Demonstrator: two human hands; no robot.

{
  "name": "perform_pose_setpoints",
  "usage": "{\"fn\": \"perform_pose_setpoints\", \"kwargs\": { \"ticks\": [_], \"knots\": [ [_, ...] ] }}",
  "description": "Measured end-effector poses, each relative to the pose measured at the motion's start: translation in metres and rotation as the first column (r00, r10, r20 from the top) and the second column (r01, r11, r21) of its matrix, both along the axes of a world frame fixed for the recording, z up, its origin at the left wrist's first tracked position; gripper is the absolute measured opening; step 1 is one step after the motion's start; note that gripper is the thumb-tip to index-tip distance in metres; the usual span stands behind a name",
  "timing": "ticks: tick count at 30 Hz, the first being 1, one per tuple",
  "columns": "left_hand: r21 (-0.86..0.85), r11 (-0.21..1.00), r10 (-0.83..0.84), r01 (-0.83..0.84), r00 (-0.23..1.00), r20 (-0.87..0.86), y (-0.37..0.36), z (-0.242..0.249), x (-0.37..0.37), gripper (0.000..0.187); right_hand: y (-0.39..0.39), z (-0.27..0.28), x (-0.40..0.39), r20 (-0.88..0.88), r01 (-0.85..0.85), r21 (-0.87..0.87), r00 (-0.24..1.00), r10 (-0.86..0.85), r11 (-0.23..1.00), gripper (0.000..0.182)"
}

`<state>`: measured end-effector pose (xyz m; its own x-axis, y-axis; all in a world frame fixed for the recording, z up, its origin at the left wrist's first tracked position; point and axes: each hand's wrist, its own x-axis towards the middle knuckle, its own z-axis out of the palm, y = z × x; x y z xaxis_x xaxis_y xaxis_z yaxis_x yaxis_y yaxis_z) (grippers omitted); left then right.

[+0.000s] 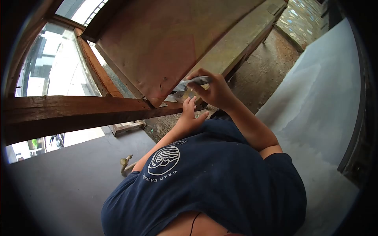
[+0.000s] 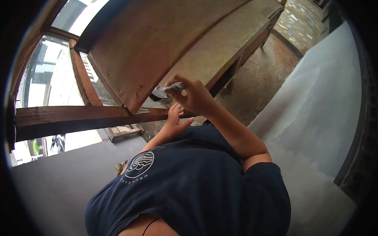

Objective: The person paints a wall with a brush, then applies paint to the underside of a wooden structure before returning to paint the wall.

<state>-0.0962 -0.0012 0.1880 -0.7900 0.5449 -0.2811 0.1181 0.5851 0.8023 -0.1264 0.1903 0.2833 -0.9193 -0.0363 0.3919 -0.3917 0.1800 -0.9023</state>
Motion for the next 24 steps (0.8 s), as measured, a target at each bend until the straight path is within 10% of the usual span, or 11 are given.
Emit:
{"fn": "perform_pose_setpoints", "kwargs": {
  "ticks": [11, 24],
  "knots": [
    [0.296, 0.864, 0.455, -0.407, 0.884, -0.112, 0.045, -0.003, -0.002, 0.065, -0.023, -0.019, -0.062, -0.007, -0.283, 0.301, 0.954, 0.299, 0.911, 0.023],
    [0.277, 0.764, 0.637, -0.582, 0.749, -0.181, 0.053, -0.009, 0.004, 0.077, -0.064, -0.056, -0.111, -0.404, -0.149, 0.468, 0.84, 0.361, 0.871, 0.031]
  ]
}}
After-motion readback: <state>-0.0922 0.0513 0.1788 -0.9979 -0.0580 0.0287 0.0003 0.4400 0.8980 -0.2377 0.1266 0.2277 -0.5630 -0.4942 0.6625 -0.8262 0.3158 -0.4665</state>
